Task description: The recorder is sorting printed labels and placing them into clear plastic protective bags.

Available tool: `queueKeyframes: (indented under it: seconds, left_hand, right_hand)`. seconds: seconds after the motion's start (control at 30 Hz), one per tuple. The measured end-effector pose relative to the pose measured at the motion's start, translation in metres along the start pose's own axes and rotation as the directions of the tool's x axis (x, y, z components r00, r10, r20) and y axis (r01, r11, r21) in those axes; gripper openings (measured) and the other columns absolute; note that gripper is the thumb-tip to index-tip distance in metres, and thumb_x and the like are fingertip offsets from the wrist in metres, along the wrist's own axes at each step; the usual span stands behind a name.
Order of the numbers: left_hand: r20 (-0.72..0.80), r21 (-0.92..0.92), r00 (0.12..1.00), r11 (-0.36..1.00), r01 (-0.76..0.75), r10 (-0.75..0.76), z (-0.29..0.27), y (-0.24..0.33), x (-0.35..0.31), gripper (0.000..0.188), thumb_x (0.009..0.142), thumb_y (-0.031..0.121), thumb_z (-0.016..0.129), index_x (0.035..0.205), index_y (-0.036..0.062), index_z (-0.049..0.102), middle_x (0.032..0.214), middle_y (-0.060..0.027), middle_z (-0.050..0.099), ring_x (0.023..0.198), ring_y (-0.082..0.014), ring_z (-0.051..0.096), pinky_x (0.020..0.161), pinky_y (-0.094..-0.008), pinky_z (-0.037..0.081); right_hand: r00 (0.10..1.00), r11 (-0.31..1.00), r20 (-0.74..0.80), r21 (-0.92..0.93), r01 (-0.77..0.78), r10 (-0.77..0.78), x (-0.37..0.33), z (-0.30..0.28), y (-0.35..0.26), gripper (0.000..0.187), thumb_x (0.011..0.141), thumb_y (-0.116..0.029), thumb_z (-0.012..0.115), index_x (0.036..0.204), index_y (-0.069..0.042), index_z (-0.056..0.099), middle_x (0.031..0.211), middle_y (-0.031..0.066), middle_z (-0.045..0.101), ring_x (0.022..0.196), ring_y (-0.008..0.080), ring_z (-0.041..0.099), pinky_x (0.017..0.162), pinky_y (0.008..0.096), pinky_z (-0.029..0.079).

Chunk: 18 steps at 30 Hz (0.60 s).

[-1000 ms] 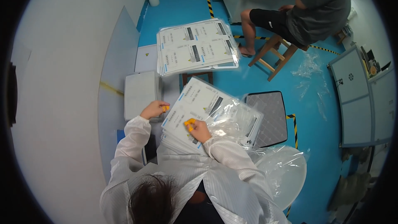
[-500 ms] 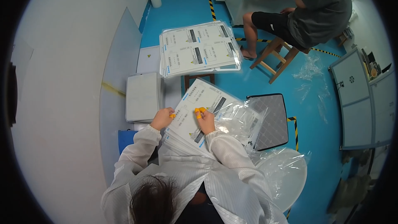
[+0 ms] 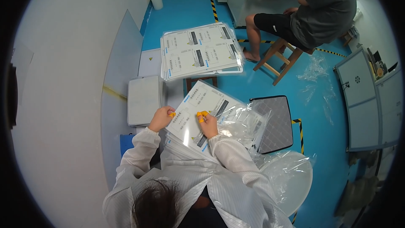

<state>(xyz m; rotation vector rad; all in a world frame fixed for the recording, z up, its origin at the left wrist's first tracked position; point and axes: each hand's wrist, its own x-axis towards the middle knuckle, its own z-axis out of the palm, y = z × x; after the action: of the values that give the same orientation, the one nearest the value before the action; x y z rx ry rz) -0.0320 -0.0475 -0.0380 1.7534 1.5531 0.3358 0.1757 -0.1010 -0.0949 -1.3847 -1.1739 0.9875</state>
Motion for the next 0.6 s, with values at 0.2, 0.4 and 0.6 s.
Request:
queueKeyframes:
  seconds: [0.2,0.4,0.6]
  left_hand:
    - [0.016,-0.279,0.999,0.960,-0.024,0.030,-0.003,0.005,0.000,0.022,0.074,0.005,0.064,0.096,0.0011,0.064,0.082,-0.0133,0.064,0.070,-0.0206,0.060,0.065,-0.0289,0.047]
    - [-0.018,-0.347,0.998,0.935,-0.064,0.062,0.006,0.007,-0.003,0.023,0.074,0.004,0.065,0.096,0.0007,0.064,0.080,-0.0121,0.064,0.071,-0.0188,0.061,0.066,-0.0275,0.047]
    - [-0.033,-0.336,0.998,0.940,-0.058,0.050,0.007,0.007,-0.002,0.023,0.073,0.004,0.066,0.096,0.0011,0.064,0.082,-0.0133,0.064,0.073,-0.0214,0.061,0.067,-0.0288,0.047]
  right_hand:
    - [0.971,0.997,0.229,-0.024,-0.070,0.074,-0.020,0.009,-0.001,0.022,0.077,-0.017,0.067,0.089,0.000,0.062,0.071,0.0111,0.063,0.066,0.0173,0.061,0.062,0.0268,0.047]
    - [0.875,0.940,0.467,-0.226,0.254,-0.124,-0.041,0.039,-0.065,0.038,0.067,-0.022,0.076,0.090,0.002,0.059,0.070,0.0143,0.057,0.062,0.0246,0.058,0.058,0.0301,0.046]
    - [0.933,0.948,0.359,-0.305,0.096,0.021,-0.035,0.043,-0.038,0.036,0.067,-0.020,0.076,0.089,0.003,0.059,0.070,0.0127,0.058,0.060,0.0227,0.057,0.057,0.0301,0.046]
